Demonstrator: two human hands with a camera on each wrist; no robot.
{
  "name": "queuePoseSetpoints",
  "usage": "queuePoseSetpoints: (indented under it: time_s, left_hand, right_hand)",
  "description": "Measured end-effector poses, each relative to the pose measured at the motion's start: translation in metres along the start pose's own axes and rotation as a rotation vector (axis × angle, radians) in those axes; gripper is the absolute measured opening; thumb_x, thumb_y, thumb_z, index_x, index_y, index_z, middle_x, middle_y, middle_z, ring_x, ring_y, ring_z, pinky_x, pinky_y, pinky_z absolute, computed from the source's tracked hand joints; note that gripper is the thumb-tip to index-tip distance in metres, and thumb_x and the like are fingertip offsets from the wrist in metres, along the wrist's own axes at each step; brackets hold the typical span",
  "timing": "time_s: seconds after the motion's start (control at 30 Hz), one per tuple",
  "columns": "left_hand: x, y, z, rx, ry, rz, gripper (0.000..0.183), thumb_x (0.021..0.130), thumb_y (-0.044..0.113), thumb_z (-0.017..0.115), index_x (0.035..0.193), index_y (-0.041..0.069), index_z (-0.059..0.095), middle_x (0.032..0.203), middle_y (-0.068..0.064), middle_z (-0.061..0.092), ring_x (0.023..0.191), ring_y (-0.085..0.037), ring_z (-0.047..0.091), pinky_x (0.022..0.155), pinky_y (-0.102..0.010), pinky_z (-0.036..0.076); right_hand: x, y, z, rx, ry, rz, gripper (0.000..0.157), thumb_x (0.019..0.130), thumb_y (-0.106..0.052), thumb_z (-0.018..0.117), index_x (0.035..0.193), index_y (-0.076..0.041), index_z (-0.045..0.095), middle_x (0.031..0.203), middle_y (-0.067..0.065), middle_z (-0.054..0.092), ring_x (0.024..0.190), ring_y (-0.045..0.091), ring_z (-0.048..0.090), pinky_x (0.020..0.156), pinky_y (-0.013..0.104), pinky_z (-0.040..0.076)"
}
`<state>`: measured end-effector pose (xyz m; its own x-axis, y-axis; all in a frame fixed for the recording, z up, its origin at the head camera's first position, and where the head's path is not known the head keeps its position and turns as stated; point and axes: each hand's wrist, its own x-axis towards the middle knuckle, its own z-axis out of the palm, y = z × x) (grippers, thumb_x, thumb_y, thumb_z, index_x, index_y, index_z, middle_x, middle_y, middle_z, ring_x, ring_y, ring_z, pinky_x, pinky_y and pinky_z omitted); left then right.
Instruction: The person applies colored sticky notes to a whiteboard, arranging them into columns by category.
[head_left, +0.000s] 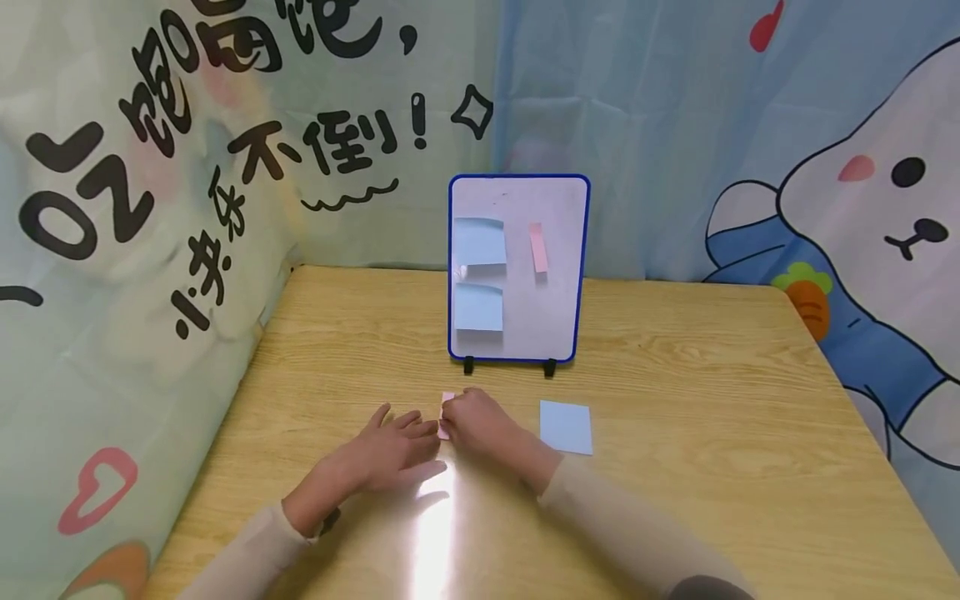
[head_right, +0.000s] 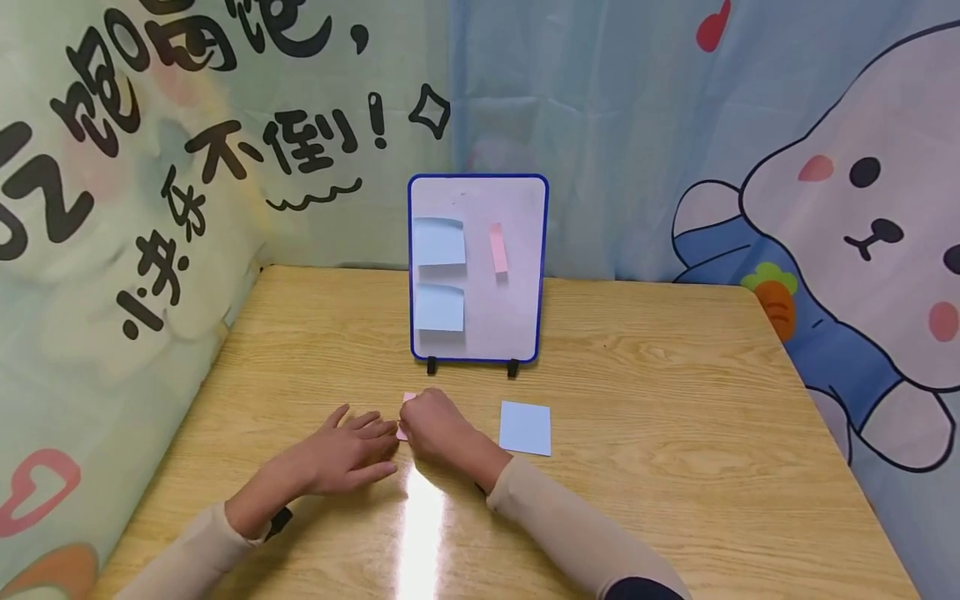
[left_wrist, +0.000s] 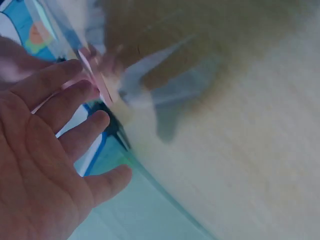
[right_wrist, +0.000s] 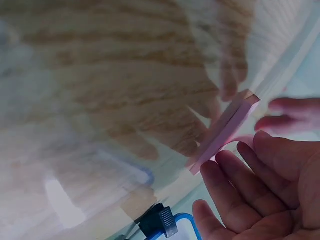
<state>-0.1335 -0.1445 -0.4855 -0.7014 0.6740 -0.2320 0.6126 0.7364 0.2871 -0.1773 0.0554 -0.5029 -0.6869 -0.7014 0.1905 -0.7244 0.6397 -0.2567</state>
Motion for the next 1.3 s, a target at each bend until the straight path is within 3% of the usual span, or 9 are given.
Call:
queuePoseSetpoints:
  time_s: [0.2,0.47,0.73,0.93,1.3]
  left_hand:
    - [0.002,0.006,0.008,-0.008,-0.033,-0.018,0.067,0.1,0.061,0.035,0.151,0.018,0.043,0.159,-0.001,0.035,0.151,-0.029,0.025,0.118,-0.065,0.013]
    - [0.007,0.007,0.01,0.028,-0.027,-0.024,0.074,0.098,0.066,0.034,0.156,0.02,0.031,0.161,0.001,0.03,0.152,-0.028,0.02,0.118,-0.064,0.013]
    - [0.009,0.008,0.015,0.019,-0.038,-0.039,0.075,0.098,0.067,0.03,0.156,0.02,0.03,0.162,0.002,0.028,0.152,-0.029,0.02,0.119,-0.064,0.01]
    - [0.011,0.01,0.015,0.008,-0.026,-0.056,0.074,0.099,0.067,0.03,0.154,0.019,0.036,0.161,0.003,0.03,0.151,-0.031,0.023,0.119,-0.064,0.011]
    - [0.013,0.014,0.014,-0.022,-0.044,-0.086,0.069,0.101,0.062,0.03,0.153,0.018,0.039,0.16,0.002,0.033,0.152,-0.031,0.023,0.119,-0.063,0.009]
  right_hand:
    - [0.0,0.001,-0.005,0.01,0.005,-0.023,0.015,0.084,-0.004,0.068,0.071,-0.009,0.072,0.065,-0.002,0.069,0.059,0.015,0.062,0.073,0.031,0.049]
    - [0.001,0.002,-0.006,0.037,-0.027,0.037,0.013,0.089,-0.009,0.067,0.081,-0.009,0.077,0.074,0.0,0.074,0.066,0.017,0.067,0.069,0.03,0.054]
    - [0.007,0.002,-0.01,0.093,-0.058,0.092,0.012,0.09,-0.008,0.067,0.087,-0.01,0.078,0.08,0.0,0.075,0.074,0.017,0.07,0.074,0.032,0.056]
    - [0.017,0.005,-0.015,0.076,0.007,0.16,0.013,0.086,-0.001,0.066,0.086,-0.009,0.076,0.077,0.0,0.072,0.068,0.017,0.064,0.07,0.035,0.056]
    - [0.023,0.017,-0.011,0.09,0.132,0.266,0.019,0.083,0.004,0.064,0.09,-0.007,0.078,0.089,0.007,0.077,0.083,0.026,0.072,0.079,0.041,0.057]
